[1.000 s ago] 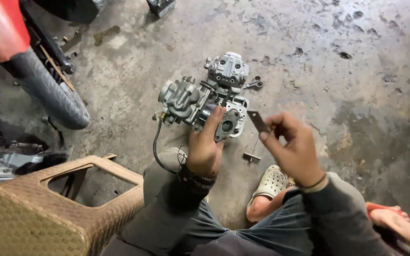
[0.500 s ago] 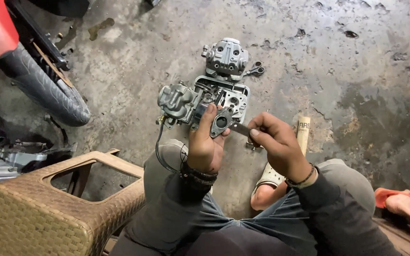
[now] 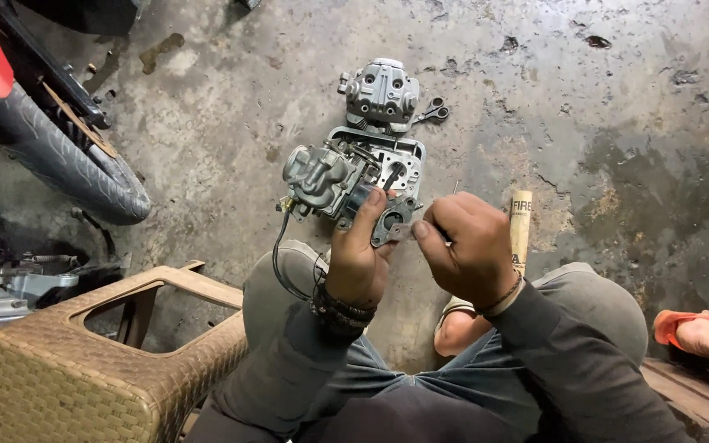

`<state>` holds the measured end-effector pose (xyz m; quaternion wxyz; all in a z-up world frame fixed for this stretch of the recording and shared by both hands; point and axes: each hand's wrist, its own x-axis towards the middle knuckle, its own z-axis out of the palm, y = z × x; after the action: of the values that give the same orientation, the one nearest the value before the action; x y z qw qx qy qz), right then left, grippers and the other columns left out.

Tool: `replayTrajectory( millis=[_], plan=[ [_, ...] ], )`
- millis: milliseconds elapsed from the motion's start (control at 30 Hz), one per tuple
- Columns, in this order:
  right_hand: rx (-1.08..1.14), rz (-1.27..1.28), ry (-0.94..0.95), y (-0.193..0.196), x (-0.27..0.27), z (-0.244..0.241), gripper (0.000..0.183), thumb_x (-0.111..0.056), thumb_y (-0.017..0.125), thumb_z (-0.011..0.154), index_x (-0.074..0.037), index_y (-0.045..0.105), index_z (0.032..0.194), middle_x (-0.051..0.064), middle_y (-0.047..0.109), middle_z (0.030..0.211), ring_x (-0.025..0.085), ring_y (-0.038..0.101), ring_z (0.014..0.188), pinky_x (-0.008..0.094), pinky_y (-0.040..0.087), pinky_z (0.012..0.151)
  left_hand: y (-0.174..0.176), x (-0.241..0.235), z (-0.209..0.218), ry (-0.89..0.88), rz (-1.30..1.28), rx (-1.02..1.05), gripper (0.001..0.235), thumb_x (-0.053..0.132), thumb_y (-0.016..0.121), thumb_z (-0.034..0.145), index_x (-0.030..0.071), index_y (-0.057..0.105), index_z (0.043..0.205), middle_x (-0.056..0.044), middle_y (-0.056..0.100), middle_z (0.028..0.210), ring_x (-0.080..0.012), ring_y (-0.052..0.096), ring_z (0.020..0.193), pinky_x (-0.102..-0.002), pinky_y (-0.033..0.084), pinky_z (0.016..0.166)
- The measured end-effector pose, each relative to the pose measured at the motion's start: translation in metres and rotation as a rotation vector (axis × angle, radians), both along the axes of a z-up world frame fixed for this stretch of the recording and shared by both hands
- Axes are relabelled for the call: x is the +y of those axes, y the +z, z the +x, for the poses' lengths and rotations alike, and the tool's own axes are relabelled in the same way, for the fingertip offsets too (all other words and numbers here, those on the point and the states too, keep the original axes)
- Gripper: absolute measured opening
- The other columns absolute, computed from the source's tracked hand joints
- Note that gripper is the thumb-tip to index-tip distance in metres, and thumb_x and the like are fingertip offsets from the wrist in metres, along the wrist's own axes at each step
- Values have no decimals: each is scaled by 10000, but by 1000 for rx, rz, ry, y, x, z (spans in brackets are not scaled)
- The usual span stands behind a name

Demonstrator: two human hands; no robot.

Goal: The person is scraping old gasket material or residue from the surface of a motorcycle engine component using a small metal hand tool.

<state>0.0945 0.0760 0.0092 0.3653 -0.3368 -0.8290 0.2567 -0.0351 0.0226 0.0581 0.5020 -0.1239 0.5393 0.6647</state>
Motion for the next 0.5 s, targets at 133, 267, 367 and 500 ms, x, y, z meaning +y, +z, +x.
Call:
replayTrajectory(
  millis=[133,267,367,500],
  plan=[
    [-49,124,-64,-1,-1,1,368,-302,561,1005,-165,539,665,19,355,542,263,457,482,338,404,473,-5,-3,0,-6,-14,9,334,153,778,839,-9,749,1130,-138,715,995,-224,624,814,-352,543,708],
    [-113,237,-77,-5,1,-1,408,-366,517,1012,-186,487,647,2,335,541,236,465,471,311,408,465,-8,-4,1,2,-2,14,353,162,780,838,-7,743,1147,-145,730,1007,-223,652,774,-334,561,664],
    [-148,321,-88,-6,3,-1,435,-405,509,1012,-185,453,642,7,321,542,236,461,462,305,410,455,-15,-4,1,20,9,0,348,149,778,843,-8,742,1151,-146,745,999,-213,666,726,-308,563,624],
    [-173,436,-89,-10,5,-1,482,-465,400,1041,-170,445,663,15,321,557,241,459,461,311,422,452,-48,-11,2,27,31,38,297,126,765,866,-37,747,1114,-164,761,961,-197,694,684,-269,583,596]
  ],
)
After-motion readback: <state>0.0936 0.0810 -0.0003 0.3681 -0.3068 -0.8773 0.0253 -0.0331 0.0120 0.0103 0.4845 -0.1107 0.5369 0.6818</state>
